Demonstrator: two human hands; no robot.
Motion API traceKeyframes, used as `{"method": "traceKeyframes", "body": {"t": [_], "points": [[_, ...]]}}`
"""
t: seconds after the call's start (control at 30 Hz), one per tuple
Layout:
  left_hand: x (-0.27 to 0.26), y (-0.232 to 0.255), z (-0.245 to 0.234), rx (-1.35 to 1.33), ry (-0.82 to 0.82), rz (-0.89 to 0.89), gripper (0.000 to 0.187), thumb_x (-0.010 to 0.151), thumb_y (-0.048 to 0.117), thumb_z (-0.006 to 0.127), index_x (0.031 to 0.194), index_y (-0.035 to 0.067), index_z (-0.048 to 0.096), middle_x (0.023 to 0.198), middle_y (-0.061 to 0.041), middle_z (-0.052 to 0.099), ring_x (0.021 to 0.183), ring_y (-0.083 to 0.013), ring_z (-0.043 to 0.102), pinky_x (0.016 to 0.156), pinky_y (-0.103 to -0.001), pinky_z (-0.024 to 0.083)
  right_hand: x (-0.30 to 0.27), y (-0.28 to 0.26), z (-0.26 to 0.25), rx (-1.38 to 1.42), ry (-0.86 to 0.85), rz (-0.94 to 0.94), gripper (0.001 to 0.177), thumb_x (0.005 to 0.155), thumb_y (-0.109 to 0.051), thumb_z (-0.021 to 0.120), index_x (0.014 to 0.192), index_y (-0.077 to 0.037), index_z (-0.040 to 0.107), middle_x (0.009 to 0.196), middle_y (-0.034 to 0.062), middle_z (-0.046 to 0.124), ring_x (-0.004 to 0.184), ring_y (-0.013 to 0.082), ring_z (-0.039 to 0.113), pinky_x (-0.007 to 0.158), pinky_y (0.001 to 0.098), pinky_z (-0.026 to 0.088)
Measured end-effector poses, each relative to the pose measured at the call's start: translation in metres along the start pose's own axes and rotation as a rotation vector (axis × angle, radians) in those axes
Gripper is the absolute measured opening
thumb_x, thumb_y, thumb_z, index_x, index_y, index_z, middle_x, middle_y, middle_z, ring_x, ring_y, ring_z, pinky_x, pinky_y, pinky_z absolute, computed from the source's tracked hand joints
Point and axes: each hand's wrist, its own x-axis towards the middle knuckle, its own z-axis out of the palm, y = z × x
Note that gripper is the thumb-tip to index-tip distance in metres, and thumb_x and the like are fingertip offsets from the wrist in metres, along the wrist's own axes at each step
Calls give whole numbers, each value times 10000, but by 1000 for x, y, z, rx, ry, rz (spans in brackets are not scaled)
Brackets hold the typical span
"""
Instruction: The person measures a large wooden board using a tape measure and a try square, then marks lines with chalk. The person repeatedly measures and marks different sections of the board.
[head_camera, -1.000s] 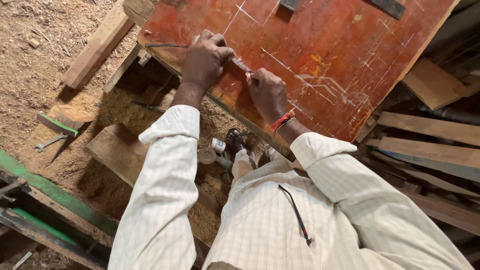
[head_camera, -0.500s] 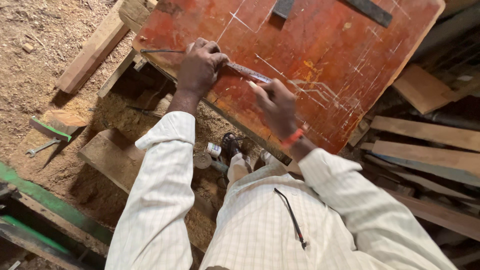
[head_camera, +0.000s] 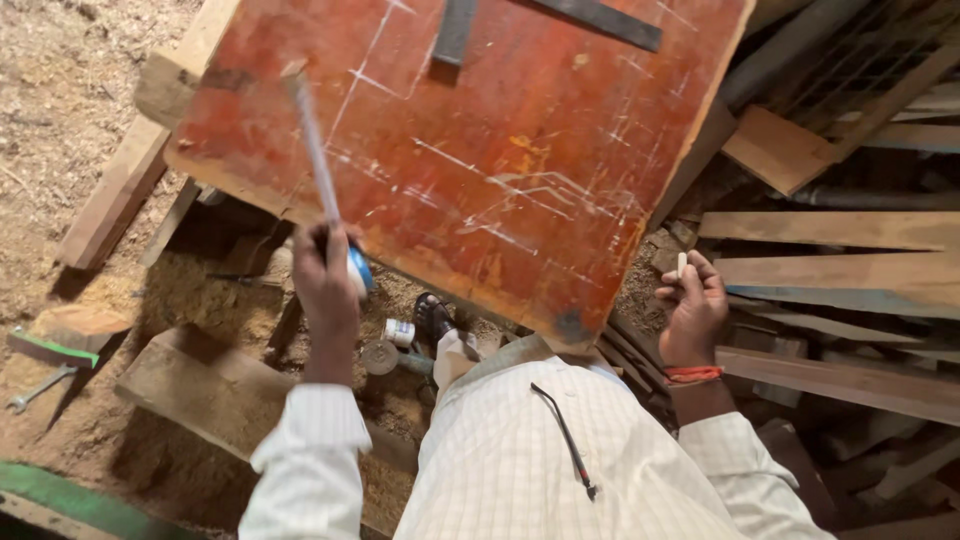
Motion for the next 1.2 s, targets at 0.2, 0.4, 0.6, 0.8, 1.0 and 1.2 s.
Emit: {"method": "traceKeyframes", "body": {"t": [0.2, 0.4, 0.6, 0.8, 1.0, 1.2], "points": [[-104, -26, 50, -188, -68, -574, 325, 1068, 236, 412, 1142, 40, 660, 775, -65, 669, 606, -143, 591, 517, -261, 525, 22, 11, -35, 65, -73, 96, 247, 1049, -111, 597, 1285, -42, 621, 995, 53, 684, 837, 94, 654, 671, 232, 530], [-163, -66, 94, -161, -339, -556, 375, 1078, 224, 487, 1314, -1, 673, 783, -34, 645, 738, -92, 606, 721, -230, 503, 58, -10, -41, -36, -301, 53, 239, 1044, -125, 650, 1258, -29, 695, 1040, 70, 713, 829, 107, 641, 738, 252, 533], [-207, -85, 160, 276, -246, -378, 395, 1050, 254, 500, 1291, 6, 691, 783, -79, 698, 743, -116, 634, 752, -262, 512, 131, -28, -108, -113, -411, 175, 293, 997, -124, 661, 1272, -32, 697, 1068, 41, 716, 882, 113, 653, 777, 258, 524], [-240, -70, 268, 743, -135, 146, 328, 1007, 228, 565, 1284, 99, 686, 1147, -110, 720, 979, -248, 696, 869, -373, 538, 220, -8, -208, 153, -516, 366, 207, 1004, -127, 589, 1186, -61, 665, 1034, 55, 678, 889, 163, 652, 782, 298, 547], [-245, -75, 330, 937, -157, 197, 348, 962, 259, 612, 1275, 153, 719, 971, -163, 681, 993, -356, 630, 870, -462, 500, 294, 21, -231, 267, -591, 654, 273, 1038, -328, 560, 902, -100, 627, 875, 53, 671, 772, 176, 642, 639, 292, 503], [-213, -142, 330, 557, -25, 284, 363, 1060, 292, 589, 1342, 72, 657, 1118, -112, 691, 1004, -243, 684, 858, -390, 535, 302, 21, -182, 253, -746, 668, 359, 1044, -334, 658, 753, -168, 529, 712, 12, 602, 639, 146, 594, 583, 294, 455]]}}
